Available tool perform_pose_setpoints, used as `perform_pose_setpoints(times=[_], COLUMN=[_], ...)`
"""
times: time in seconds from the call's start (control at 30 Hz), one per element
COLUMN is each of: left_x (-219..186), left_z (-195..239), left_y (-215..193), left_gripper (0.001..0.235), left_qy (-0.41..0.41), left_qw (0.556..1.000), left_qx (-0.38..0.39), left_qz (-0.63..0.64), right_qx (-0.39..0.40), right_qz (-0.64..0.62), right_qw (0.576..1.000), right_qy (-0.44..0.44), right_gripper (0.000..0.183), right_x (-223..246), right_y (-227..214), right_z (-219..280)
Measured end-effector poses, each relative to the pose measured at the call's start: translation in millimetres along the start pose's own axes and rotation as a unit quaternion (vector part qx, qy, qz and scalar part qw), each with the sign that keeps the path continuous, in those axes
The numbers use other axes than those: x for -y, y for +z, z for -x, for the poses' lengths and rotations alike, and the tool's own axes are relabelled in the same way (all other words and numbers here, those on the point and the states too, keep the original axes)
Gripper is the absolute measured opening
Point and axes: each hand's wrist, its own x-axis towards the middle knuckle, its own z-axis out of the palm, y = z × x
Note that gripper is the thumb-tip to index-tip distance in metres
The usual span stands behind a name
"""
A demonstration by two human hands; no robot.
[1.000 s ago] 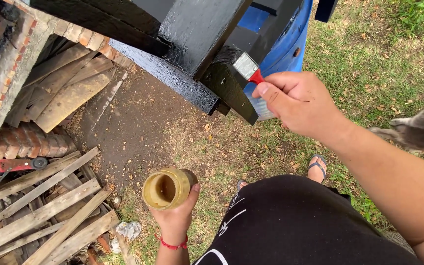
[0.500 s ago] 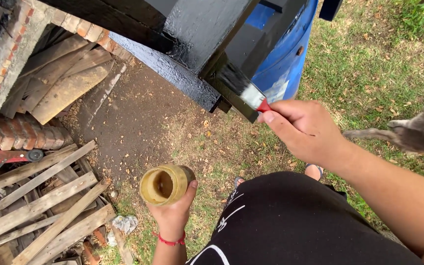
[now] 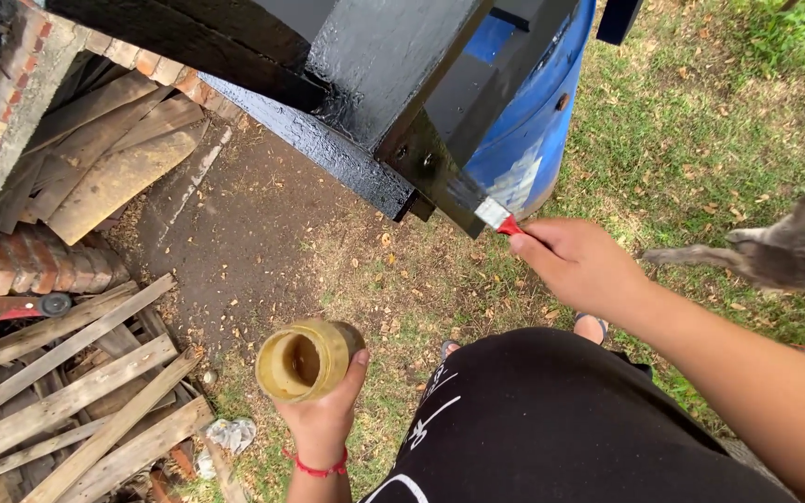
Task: Painting a black wooden structure with a paintbrush while holding a jar of paint.
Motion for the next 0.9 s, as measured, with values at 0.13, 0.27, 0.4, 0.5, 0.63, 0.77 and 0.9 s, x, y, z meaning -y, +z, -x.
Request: perform_pose_setpoints(times=[0.13,0.27,0.4,0.5,0.63,0.77,0.9], left_x=[-23,-18,-25,-14,9,11,-34], left_z=[-10,-11,-13,-4,12,21,-8], left_y=[2,7,12,7,6,11,16], left_gripper=[0.077,0.076,0.083,0.081,0.059,0.06,0.067], left_qy=[-0.074,-0.08,-0.074,-0.189,-0.092,-0.233,-0.12], left_qw=[0.974,0.978,0.974,0.96,0.932,0.775,0.976], left_qx=[-0.193,-0.179,-0.213,-0.175,-0.166,-0.21,-0.167], left_qz=[0.093,0.071,0.006,0.109,0.308,0.549,0.07], right_qx=[-0.094,-0.037,-0.026,-0.021,0.051,0.08,0.1], right_qz=[-0.086,-0.02,-0.085,-0.079,-0.017,0.023,0.01], right_qw=[0.989,0.997,0.996,0.996,0.992,0.983,0.974], right_qy=[-0.073,-0.063,0.001,0.028,0.117,0.165,0.203], right_gripper=[0.031,0.048,0.047,0.052,0.046,0.045,0.039], right_x=[28,28,9,-16,-44,-76,-62], right_y=[-20,-12,11,31,51,66,58], right_z=[25,-24,-41,-55,-78,-86,-69])
